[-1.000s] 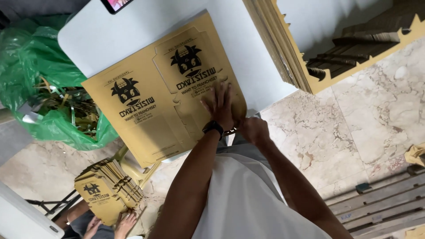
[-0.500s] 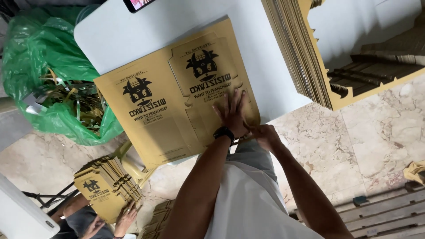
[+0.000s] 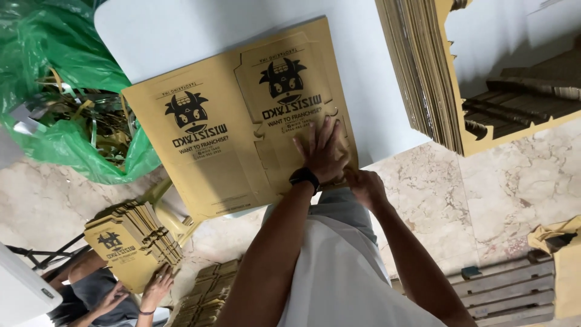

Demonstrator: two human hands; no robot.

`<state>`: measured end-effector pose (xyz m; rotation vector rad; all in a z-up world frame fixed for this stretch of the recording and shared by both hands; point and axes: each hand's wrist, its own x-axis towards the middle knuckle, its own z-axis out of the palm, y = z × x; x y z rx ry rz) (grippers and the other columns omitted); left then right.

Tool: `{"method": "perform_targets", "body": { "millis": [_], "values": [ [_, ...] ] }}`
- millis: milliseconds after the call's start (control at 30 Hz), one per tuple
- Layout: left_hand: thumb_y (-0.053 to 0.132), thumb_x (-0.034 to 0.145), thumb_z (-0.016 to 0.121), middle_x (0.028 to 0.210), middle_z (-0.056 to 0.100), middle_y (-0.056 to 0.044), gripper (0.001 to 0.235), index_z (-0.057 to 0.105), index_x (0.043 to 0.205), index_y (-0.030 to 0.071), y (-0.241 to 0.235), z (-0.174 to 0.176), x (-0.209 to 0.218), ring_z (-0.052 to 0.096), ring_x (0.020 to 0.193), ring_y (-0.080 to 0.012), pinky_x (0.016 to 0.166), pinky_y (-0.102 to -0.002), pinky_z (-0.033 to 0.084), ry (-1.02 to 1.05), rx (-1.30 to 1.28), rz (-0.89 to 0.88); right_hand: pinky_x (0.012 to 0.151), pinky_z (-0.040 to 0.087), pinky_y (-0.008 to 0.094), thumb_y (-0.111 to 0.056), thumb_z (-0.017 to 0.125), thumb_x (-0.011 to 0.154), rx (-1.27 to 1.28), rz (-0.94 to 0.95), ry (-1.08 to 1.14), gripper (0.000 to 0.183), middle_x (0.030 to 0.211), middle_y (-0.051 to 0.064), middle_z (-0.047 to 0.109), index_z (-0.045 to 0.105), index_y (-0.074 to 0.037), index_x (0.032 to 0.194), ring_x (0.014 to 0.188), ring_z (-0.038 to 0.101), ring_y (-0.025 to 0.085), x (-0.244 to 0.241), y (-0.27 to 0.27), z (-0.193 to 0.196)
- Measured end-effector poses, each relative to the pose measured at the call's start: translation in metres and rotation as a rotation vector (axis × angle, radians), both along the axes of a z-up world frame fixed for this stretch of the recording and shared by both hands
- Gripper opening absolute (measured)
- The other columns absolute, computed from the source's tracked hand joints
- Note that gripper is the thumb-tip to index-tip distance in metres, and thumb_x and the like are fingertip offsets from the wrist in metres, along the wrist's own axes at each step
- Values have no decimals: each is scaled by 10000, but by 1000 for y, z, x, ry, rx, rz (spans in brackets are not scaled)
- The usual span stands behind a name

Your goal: Manually separating pre-cut cardboard shapes from their surrounding frames on a factory table.

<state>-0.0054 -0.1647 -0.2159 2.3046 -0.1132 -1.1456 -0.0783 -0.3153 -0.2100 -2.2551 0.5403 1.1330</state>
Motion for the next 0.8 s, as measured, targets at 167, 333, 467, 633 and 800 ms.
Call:
{"method": "perform_targets", "body": {
  "millis": [167,333,467,633,800],
  "values": [
    [621,981,468,1718,-196,64,894,-72,1649,374,-5,5,4,-205,1566,-334,1149,-762,-168,-5,101,-66,745,566,603,-489,469,949,-46,91,-112,537,790,211,740,726,-26,857,837,727,481,-12,-1,-12],
    [614,1030,455,1712,-214,65,857,-96,1646,389,-7,2,1,-239,1557,-322,1150,-765,-152,-32,129,-74,664,574,589,-423,570,919,-94,181,-273,414,714,193,709,697,-48,797,757,729,465,-27,2,-20],
    [594,1040,456,1709,-229,64,854,-121,1639,398,-8,3,3,-243,1555,-326,1143,-771,-157,-5,126,-73,596,583,570,-322,662,869,-86,319,-472,287,671,168,681,698,-49,790,706,721,446,-29,-2,-26],
    [610,1040,461,1703,-255,53,876,-138,1639,386,-6,2,1,-263,1547,-334,1141,-769,-157,-2,136,-97,635,591,553,-324,696,838,-56,345,-447,251,653,130,697,693,-76,800,721,732,422,-34,-11,-35],
    [620,958,601,1705,-253,46,1027,-118,1647,370,-3,-4,0,-264,1546,-348,1145,-782,-129,-16,136,-138,754,554,607,-637,477,977,-56,-84,58,629,945,226,744,736,-66,1024,964,713,481,-16,-8,-13]
  ]
}}
